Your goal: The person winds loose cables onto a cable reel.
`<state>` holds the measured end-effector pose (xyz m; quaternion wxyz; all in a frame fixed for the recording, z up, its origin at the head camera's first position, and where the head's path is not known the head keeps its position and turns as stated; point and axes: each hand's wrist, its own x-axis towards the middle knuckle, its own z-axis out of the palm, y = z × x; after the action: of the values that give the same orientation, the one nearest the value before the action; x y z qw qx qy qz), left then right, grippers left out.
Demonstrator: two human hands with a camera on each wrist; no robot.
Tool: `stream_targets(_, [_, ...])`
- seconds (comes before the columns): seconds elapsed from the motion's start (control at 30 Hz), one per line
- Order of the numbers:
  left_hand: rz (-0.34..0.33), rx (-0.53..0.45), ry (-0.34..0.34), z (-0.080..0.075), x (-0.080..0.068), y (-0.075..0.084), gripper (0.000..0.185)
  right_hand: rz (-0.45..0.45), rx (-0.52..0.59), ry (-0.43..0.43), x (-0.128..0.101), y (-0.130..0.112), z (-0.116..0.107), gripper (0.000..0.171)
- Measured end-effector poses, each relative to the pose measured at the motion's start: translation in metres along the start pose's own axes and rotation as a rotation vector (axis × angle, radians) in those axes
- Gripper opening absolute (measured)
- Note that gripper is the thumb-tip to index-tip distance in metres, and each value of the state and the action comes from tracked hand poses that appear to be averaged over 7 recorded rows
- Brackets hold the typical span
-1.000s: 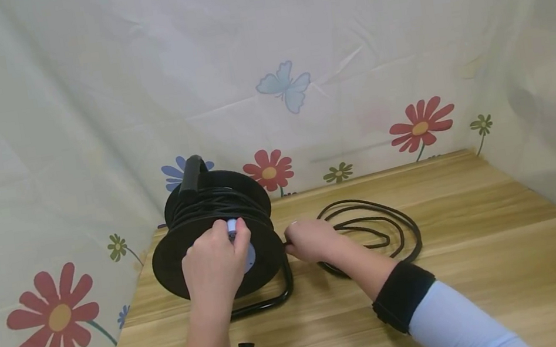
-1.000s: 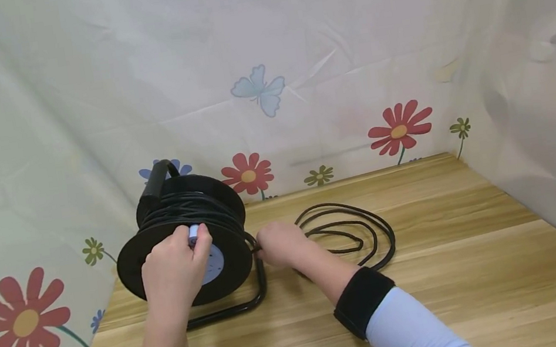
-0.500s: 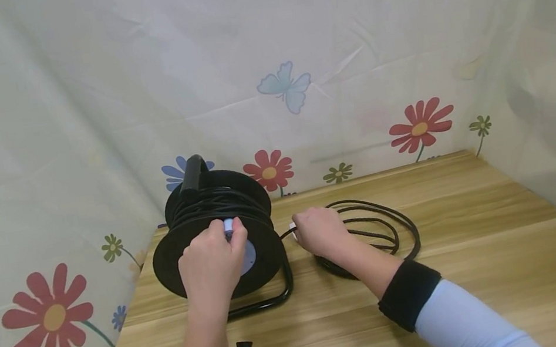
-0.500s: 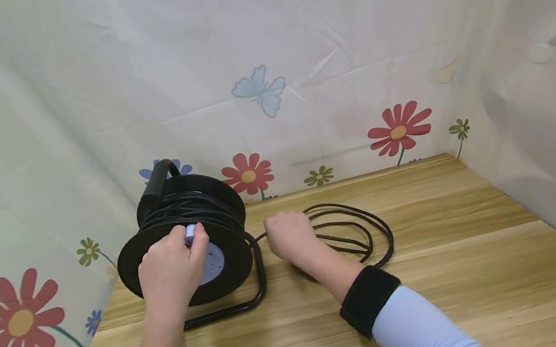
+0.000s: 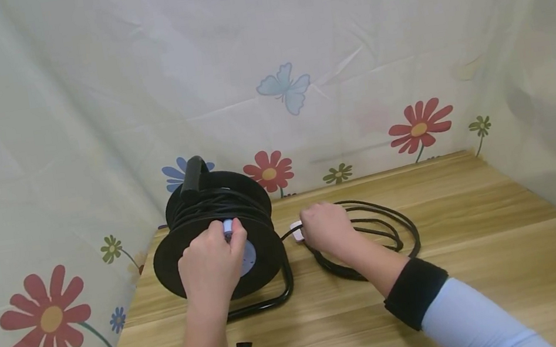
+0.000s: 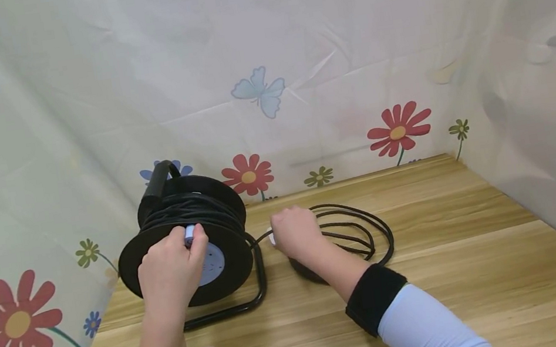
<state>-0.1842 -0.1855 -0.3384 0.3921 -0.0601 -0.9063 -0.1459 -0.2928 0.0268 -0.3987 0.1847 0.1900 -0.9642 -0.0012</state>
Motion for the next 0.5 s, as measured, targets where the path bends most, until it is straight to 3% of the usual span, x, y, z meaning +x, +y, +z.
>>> stream_targets(0.3, [0.001,0.001,0.001,-0.002,0.000,0.001,0.045,0.049,-0.068,-0.135,0.000,0.019,-0.008,0.060])
stream_targets(0.5, [0.005,0.006,0.013,-0.002,0.000,0.001,0.045,0.089,-0.008,-0.189,-0.003,0.043,-0.017,0.047])
